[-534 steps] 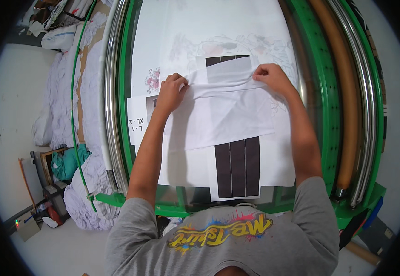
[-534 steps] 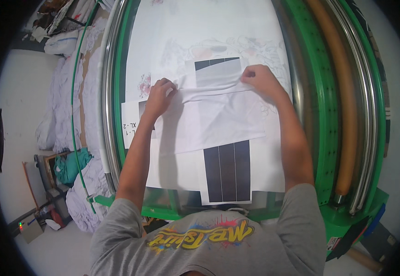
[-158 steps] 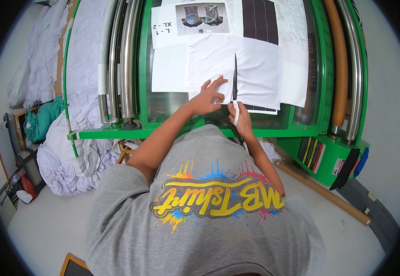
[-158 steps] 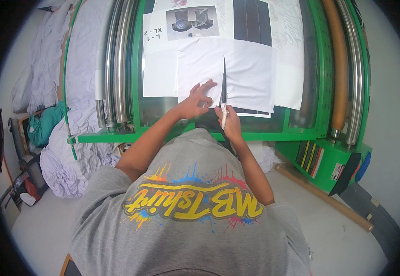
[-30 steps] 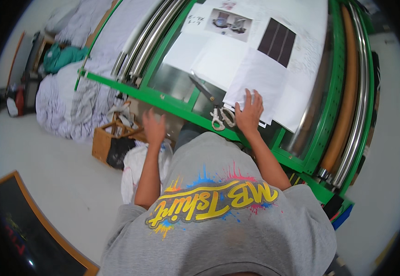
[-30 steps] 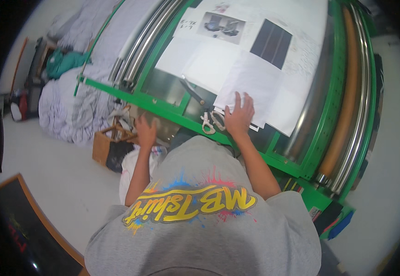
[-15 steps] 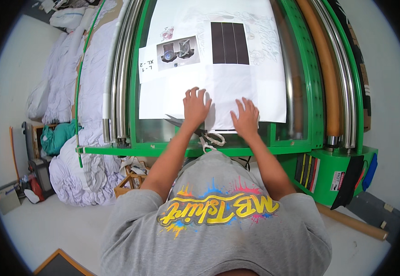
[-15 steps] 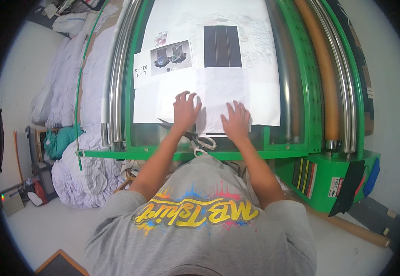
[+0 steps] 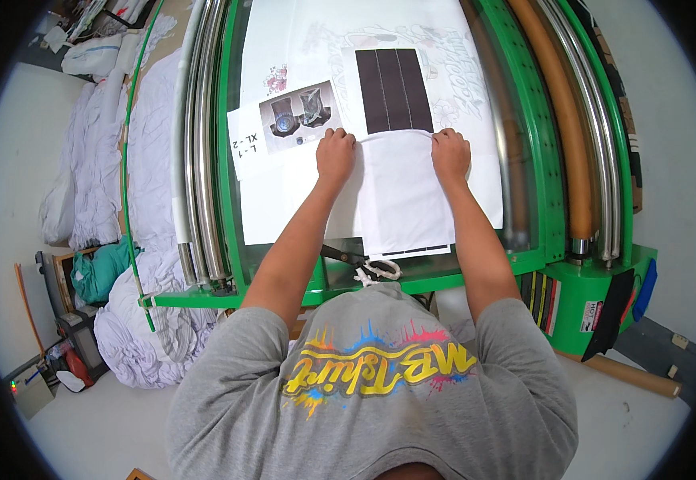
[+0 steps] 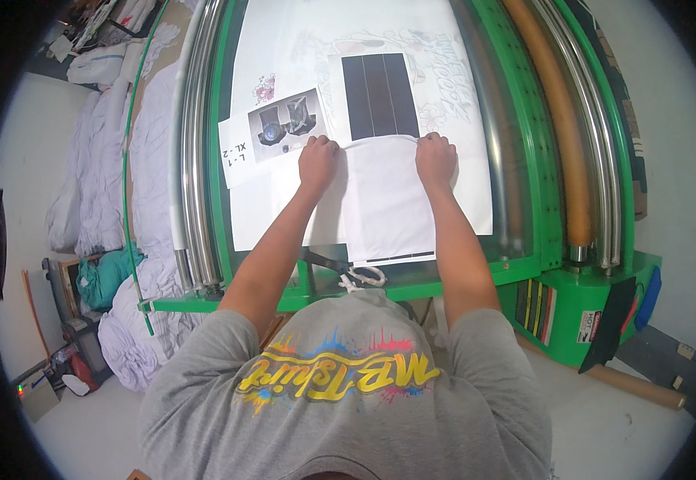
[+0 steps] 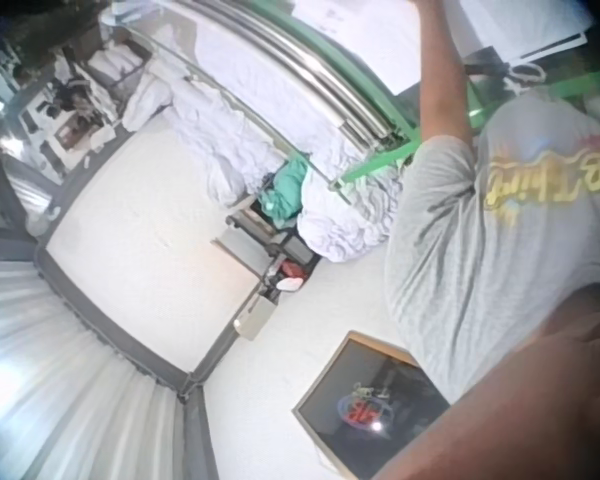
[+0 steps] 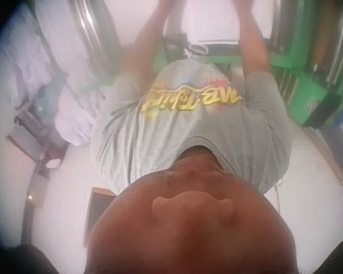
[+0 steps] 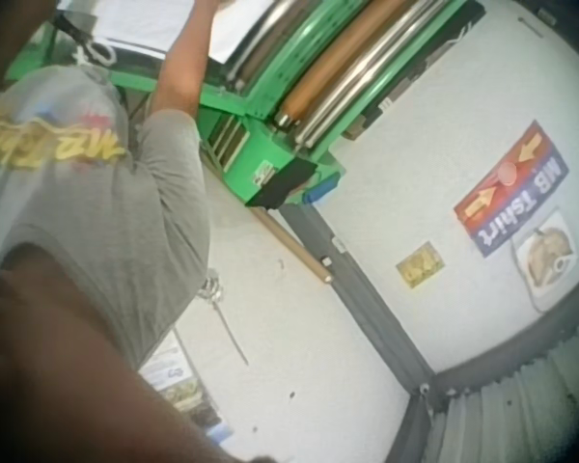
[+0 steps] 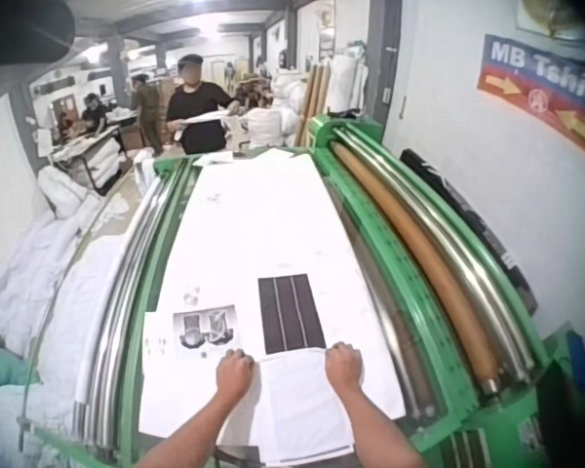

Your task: The person takes a piece of white fabric from a bag and places it onto a large format printing machine. They use shears to trim a portion of the fabric, align the fabric on the machine's surface, and then smooth it down by hand as the machine feeds it through the rollers.

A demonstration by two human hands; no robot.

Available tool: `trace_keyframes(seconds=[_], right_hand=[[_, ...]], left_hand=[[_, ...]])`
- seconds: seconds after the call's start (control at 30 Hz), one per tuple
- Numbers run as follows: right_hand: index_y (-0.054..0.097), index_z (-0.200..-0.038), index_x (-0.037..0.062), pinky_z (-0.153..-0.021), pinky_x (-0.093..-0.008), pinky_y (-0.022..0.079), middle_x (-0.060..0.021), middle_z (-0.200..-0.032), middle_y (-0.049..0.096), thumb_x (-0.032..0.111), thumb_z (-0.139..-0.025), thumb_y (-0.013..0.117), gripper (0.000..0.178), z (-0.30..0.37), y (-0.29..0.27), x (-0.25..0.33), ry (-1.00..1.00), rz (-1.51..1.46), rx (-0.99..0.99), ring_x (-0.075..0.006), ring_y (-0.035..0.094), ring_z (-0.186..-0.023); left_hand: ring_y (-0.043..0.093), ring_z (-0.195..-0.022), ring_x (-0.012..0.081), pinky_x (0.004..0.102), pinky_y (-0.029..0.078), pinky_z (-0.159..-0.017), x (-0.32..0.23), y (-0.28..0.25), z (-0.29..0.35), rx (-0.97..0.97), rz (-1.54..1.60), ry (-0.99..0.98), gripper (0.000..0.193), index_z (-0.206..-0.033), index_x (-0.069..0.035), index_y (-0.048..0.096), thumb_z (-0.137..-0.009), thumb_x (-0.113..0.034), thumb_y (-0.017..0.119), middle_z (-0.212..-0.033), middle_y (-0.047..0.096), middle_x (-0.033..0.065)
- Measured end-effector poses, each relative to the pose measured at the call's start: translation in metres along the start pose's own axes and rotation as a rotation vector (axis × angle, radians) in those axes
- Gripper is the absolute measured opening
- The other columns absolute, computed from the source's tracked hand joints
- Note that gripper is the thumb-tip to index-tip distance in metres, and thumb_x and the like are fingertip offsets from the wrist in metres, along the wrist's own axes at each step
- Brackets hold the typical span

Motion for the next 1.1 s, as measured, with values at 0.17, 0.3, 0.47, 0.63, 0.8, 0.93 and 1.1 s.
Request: trace_keyframes(seconds=[0.17,0.3,0.47,0.63,0.8,0.93,1.1], right_hand=[[0.079,-0.1,0.0124,-0.093,-0.0458,0.055,-0.0025,-0.113,0.075,0.017,-0.095,0.08,0.007,0.018,-0.038,-0.01,-0.018,-0.228,-0.197,-0.0276,0.069,-0.112],[0.075,-0.104,0.0073,-0.088,-0.0444,0.056,-0.0092,-0.109,0.074,0.013,-0.094,0.083,0.013,0.066,-0.069,-0.015,0.178,-0.479,-0.125,-0.0331,0.07,-0.104],[0.075,-0.115,0.0016,-0.073,-0.0382,0.055,-0.0101,-0.096,0.075,0.045,-0.103,0.08,0.045,0.168,-0.003,0.0,0.69,-0.943,0.583,-0.0204,0.073,-0.081],[0.076,-0.115,0.002,-0.075,-0.0315,0.058,-0.0049,-0.096,0.074,0.029,-0.109,0.075,0.028,0.212,-0.006,0.06,0.884,-1.621,0.467,-0.0179,0.076,-0.086],[0.079,-0.103,-0.0034,-0.074,-0.0303,0.058,-0.0094,-0.1,0.081,0.016,-0.105,0.078,0.019,0.217,-0.022,0.06,0.767,-1.553,0.472,-0.0144,0.076,-0.081],[0.078,-0.099,-0.0032,-0.07,-0.0295,0.056,-0.0077,-0.088,0.081,0.012,-0.1,0.081,0.016,0.225,-0.025,0.047,0.648,-1.321,0.456,-0.0122,0.075,-0.08],[0.077,-0.094,-0.0027,-0.067,-0.0283,0.054,-0.0077,-0.082,0.08,0.007,-0.094,0.086,0.014,0.223,-0.044,0.049,0.616,-1.359,0.325,-0.0112,0.074,-0.076]], left_hand=[[0.073,-0.108,0.0338,0.046,0.06,-0.095,-0.012,-0.026,0.005,0.077,0.348,-0.066,0.011,-0.102,-0.005,0.079,-0.094,-0.014,0.08,-0.104,0.077,0.0114],[0.079,-0.092,0.027,0.0391,0.063,-0.088,-0.024,-0.044,0.045,0.306,0.716,-0.124,0.019,-0.112,-0.004,0.077,-0.095,-0.011,0.083,-0.104,0.082,0.0119],[0.069,-0.081,0.0129,0.0311,0.058,-0.078,-0.075,-0.048,0.094,0.469,0.937,-0.229,0.028,-0.119,-0.004,0.076,-0.093,-0.007,0.086,-0.094,0.077,0.005],[0.069,-0.082,0.0126,0.0303,0.057,-0.078,-0.099,-0.035,0.127,0.617,0.891,-0.227,0.03,-0.12,-0.001,0.077,-0.093,-0.008,0.087,-0.092,0.076,0.0051],[0.074,-0.084,0.0162,0.0337,0.059,-0.079,-0.099,-0.033,0.131,0.626,0.935,-0.213,0.026,-0.111,0.001,0.081,-0.096,-0.02,0.086,-0.093,0.08,0.009],[0.074,-0.087,0.0175,0.0331,0.057,-0.082,-0.11,-0.038,0.122,0.666,0.891,-0.16,0.029,-0.108,0.0,0.082,-0.099,-0.027,0.084,-0.092,0.081,0.0082],[0.071,-0.082,0.0135,0.0313,0.054,-0.076,-0.128,-0.039,0.117,0.849,0.935,-0.137,0.022,-0.104,-0.002,0.081,-0.097,-0.022,0.084,-0.089,0.079,0.0053]])
Point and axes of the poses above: each hand's wrist, its own z-axis away from the middle knuckle, its own y-axis out of the palm, x = y × z, the point moved 7 cm from there along -z, towards the middle knuckle
